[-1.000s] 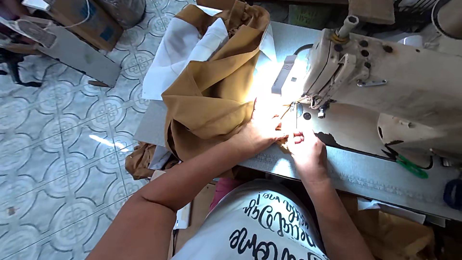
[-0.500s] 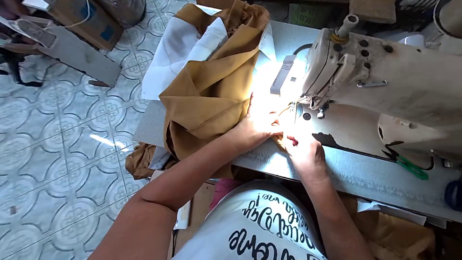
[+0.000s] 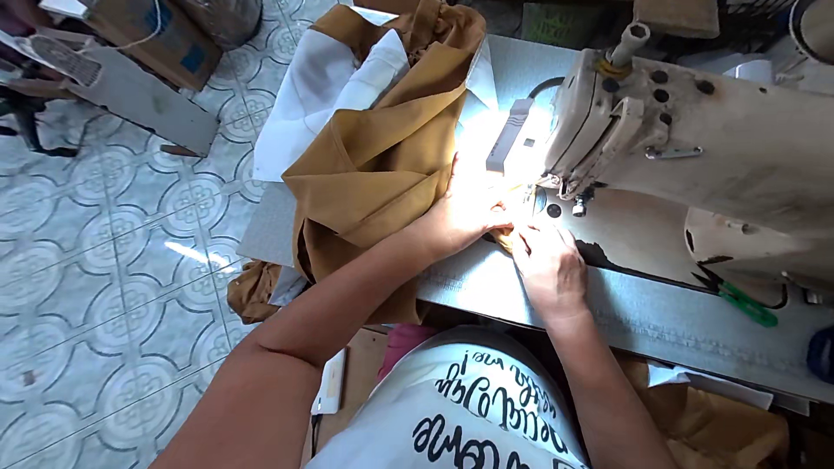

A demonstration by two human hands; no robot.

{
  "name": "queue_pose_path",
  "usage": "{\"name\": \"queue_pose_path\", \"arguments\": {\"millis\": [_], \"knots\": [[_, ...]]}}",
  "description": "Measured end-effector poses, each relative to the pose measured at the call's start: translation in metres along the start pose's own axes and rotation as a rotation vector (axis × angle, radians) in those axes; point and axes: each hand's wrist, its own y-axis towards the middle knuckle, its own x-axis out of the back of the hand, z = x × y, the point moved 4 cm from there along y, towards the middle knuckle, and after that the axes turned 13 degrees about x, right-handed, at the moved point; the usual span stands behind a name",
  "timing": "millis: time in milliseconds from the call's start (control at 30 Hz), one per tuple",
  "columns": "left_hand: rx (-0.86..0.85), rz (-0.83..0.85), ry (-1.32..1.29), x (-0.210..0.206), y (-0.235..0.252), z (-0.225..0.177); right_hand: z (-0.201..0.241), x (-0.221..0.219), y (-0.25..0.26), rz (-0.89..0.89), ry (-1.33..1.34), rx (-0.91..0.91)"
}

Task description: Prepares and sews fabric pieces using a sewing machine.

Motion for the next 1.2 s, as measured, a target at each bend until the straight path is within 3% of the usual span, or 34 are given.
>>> {"name": "queue_pose_path", "arguments": {"millis": [367,433,533,633,733,833,933,1000,1067,1133,1200], "knots": [[0.047,-0.094,-0.022,-0.006,0.013,0.013,-0.015,-0.009,0.014,-0.011,0.014,-0.068],[0.185,-0.139,0.037,0.004,-0.006,0.009,-0.013,-0.009,0.004,0.03,0.021,-0.207],[0.572,-0.066,0.182,0.034,-0.043,0.015,-0.012,-0.013,-0.001,0.081,0.032,-0.329],[0.719,0.017,0.124,0.056,-0.08,0.034,-0.018,-0.01,0.009,0.131,0.1,-0.362],[0.661,0.098,-0.09,0.082,-0.097,0.043,-0.029,-0.007,0.019,-0.008,0.337,-0.382],[0.48,0.179,-0.456,0.103,-0.094,0.062,-0.036,-0.008,0.02,-0.13,0.532,-0.385],[0.5,0.27,-0.594,0.117,-0.076,0.096,-0.033,0.005,0.009,-0.202,0.728,-0.323],[0.66,0.312,-0.532,0.113,-0.066,0.125,-0.027,0.01,-0.005,-0.117,0.775,-0.407],[0.766,0.366,-0.299,0.104,-0.057,0.138,-0.021,0.007,-0.016,0.026,0.583,-0.436],[0.768,0.331,-0.001,0.106,-0.049,0.12,-0.013,0.005,-0.02,0.054,0.316,-0.376],[0.645,0.135,0.12,0.117,-0.044,0.075,-0.003,0.012,-0.019,0.019,0.163,-0.321]]}}
